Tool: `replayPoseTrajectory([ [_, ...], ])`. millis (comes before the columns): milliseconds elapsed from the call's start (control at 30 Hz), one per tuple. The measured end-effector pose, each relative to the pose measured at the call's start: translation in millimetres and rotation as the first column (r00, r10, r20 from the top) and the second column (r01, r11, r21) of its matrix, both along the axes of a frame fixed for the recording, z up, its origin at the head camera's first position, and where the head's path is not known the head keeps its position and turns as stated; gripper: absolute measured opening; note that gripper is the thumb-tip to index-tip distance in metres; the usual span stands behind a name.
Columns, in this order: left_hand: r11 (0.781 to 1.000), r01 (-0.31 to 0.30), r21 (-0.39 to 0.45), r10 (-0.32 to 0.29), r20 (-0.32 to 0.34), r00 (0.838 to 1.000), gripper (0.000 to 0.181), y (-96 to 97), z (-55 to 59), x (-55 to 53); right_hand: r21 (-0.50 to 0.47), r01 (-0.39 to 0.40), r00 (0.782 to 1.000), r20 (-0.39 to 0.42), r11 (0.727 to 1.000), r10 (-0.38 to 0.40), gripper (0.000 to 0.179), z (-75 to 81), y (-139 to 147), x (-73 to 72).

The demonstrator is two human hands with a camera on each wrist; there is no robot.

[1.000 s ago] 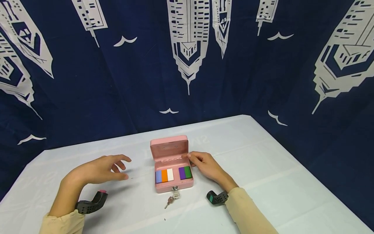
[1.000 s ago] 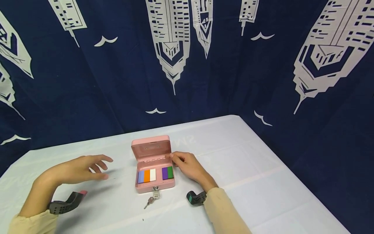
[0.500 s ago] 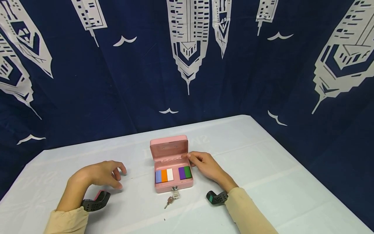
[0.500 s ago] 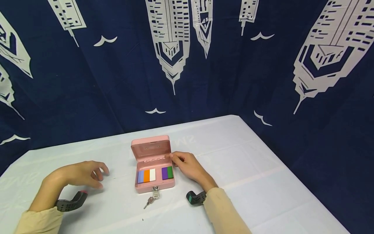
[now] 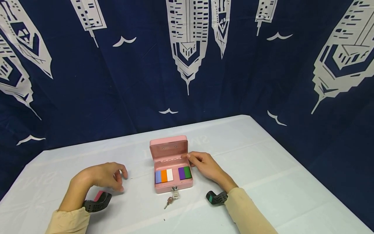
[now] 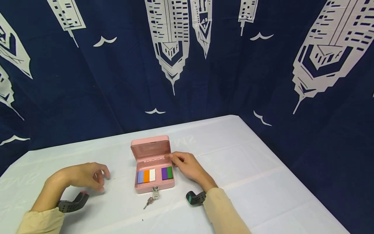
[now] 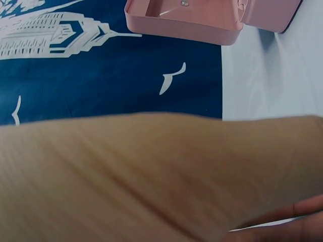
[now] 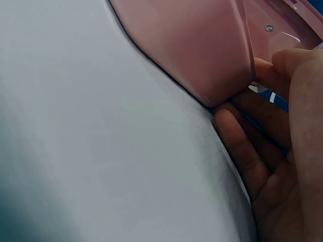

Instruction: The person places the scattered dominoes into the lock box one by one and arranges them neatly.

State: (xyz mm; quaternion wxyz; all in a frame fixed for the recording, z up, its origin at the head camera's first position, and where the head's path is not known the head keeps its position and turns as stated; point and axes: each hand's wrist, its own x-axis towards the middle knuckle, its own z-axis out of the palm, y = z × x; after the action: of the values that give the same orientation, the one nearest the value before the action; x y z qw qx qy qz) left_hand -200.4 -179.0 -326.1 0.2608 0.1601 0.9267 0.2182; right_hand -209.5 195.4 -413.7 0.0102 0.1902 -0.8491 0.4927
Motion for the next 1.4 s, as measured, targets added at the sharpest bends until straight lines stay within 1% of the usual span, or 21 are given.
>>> replayPoseTrajectory([
  [333,0.999,0.015,0.032,-0.016,0.017,1.000,0.033,5.3,-3.1,3.2,0.005,0.000,1.000,0.007,1.000,0.000,0.034,-0.3,-0.5,-1.2],
  [567,1.000,-0.001,0.018,0.000,0.034,0.999,0.031,6.5,-4.7,3.0,0.022,0.010,1.000,-0.002,1.000,-0.010,0.032,-0.1,-0.6,-1.9],
  [733,1.000,0.020,0.016,-0.021,0.025,0.999,0.029,6.6,-5.2,1.4,0.017,0.005,1.000,-0.009,1.000,-0.005,0.033,-0.9,-0.7,-2.9],
  [933,0.999,0.045,0.023,-0.045,0.000,0.999,0.028,7.8,-5.6,1.0,0.015,-0.003,1.000,-0.007,1.000,0.003,0.033,-1.9,-0.4,-2.9],
  [1100,0.997,0.075,0.035,-0.073,-0.056,0.996,0.028,10.3,-6.4,0.0,0.020,0.006,1.000,0.014,1.000,-0.007,0.032,-2.2,0.3,-2.0],
  [1200,0.992,0.106,0.068,-0.100,-0.087,0.991,0.029,12.6,-6.8,-1.1,0.019,0.010,1.000,0.029,1.000,-0.011,0.033,-2.2,0.8,-1.4],
  [1300,0.983,0.147,0.108,-0.134,-0.117,0.984,0.031,14.2,-7.1,-2.6,0.019,0.015,0.999,0.033,1.000,-0.016,0.033,-1.9,0.9,-0.7],
  [1400,0.976,0.171,0.136,-0.152,-0.140,0.978,0.031,16.1,-6.9,-3.7,0.019,0.017,0.999,0.027,1.000,-0.018,0.033,-1.6,0.9,0.1],
])
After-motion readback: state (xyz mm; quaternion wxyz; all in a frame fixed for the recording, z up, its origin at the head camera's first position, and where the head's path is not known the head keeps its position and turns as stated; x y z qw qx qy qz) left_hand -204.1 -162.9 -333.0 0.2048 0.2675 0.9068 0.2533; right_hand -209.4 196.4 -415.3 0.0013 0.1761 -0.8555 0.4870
